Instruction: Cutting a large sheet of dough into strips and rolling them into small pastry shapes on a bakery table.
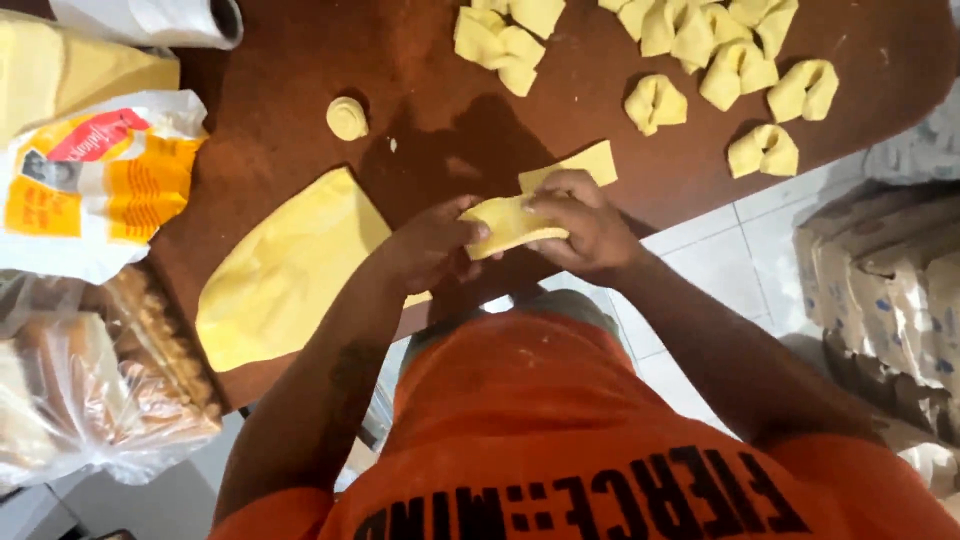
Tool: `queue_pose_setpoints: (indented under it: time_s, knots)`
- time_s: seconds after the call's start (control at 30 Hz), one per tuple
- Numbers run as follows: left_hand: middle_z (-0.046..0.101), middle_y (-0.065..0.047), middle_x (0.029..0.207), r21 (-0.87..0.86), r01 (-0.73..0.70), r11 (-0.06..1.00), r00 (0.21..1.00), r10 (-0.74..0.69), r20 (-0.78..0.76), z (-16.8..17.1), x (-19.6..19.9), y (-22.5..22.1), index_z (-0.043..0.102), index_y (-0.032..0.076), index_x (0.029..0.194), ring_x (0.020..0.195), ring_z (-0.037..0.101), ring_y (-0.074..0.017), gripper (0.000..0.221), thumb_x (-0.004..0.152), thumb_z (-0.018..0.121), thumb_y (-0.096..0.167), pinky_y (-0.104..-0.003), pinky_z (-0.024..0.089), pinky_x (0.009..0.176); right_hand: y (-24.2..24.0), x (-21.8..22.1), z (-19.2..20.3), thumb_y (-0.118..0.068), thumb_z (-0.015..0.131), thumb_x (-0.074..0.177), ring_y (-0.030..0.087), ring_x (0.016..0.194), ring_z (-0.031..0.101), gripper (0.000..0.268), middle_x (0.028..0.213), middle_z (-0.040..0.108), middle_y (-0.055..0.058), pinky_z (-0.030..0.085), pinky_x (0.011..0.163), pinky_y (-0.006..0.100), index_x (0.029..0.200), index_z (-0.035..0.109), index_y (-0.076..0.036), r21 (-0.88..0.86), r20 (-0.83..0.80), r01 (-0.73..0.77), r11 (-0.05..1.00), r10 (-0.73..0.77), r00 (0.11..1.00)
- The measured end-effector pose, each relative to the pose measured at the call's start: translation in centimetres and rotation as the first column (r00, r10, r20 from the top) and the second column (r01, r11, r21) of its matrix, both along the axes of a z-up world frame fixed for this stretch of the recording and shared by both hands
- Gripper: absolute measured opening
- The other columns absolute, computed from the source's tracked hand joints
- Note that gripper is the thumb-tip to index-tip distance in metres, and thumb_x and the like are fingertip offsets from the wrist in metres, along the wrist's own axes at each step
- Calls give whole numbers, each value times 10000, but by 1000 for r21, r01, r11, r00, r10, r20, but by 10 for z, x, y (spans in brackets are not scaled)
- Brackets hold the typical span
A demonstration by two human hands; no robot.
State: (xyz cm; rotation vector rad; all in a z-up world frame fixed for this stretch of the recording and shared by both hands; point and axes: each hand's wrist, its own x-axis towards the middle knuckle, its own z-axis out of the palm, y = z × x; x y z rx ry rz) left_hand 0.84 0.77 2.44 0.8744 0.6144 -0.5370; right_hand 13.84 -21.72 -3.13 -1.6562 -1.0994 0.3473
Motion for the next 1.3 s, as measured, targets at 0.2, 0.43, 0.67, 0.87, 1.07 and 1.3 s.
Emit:
queue_pose_setpoints:
  time_s: [0.2,0.43,0.67,0.87,1.07,1.3]
  knots:
    - [639,-173,819,255,-59,965,996,38,85,-3,10,-13,566,-7,1297,552,634,-233,662,762,895,201,-316,495,440,-2,9,20,-135,792,926,343,988,729,272,1137,689,195,587,836,416,1155,714,-11,159,-158,-110,981,136,978]
    - [638,46,948,789,-610,-78,243,-966,92,-1,44,14,654,283,1052,813,630,-191,159,1051,496,295,-364,527,720,10,24,-13,-295,603,985,214,405,550,217,701,633,165,388,361,303,1043,550,-93,-252,-964,-218,943,-226,137]
    - [573,100,679,715,-564,-413,569,-822,-26,11,151,62,585,294,869,448,496,-186,114,911,645,380,-381,314,368,99,114,27,-282,608,836,104,511,591,278,779,681,8,475,421,147,1029,652,-87,-523,-848,-107,846,-529,-38]
    - [565,-225,1262,941,-53,-335,882,-458,-113,-6,134,67,595,49,1199,1102,571,-455,495,738,724,177,-579,552,806,41,107,-16,-222,476,1048,538,805,616,406,1106,599,301,443,565,635,1406,415,-40,-683,93,274,677,-292,952]
    - [518,-148,1494,886,459,-60,694,-599,-400,-87,70,21,505,327,1490,1342,558,-411,580,985,603,594,-581,487,1058,3,64,-46,-239,762,909,526,1283,552,647,1556,291,213,499,1090,598,1450,471,-37,-870,-28,155,469,-361,932]
    - [496,-283,1511,761,172,626,887,-434,157,-139,45,0,436,28,1541,1401,490,-429,834,919,801,448,-514,410,1177,13,51,-3,-325,738,924,388,1045,715,314,1086,704,167,579,885,465,1203,651,-211,-740,-179,49,670,-268,947]
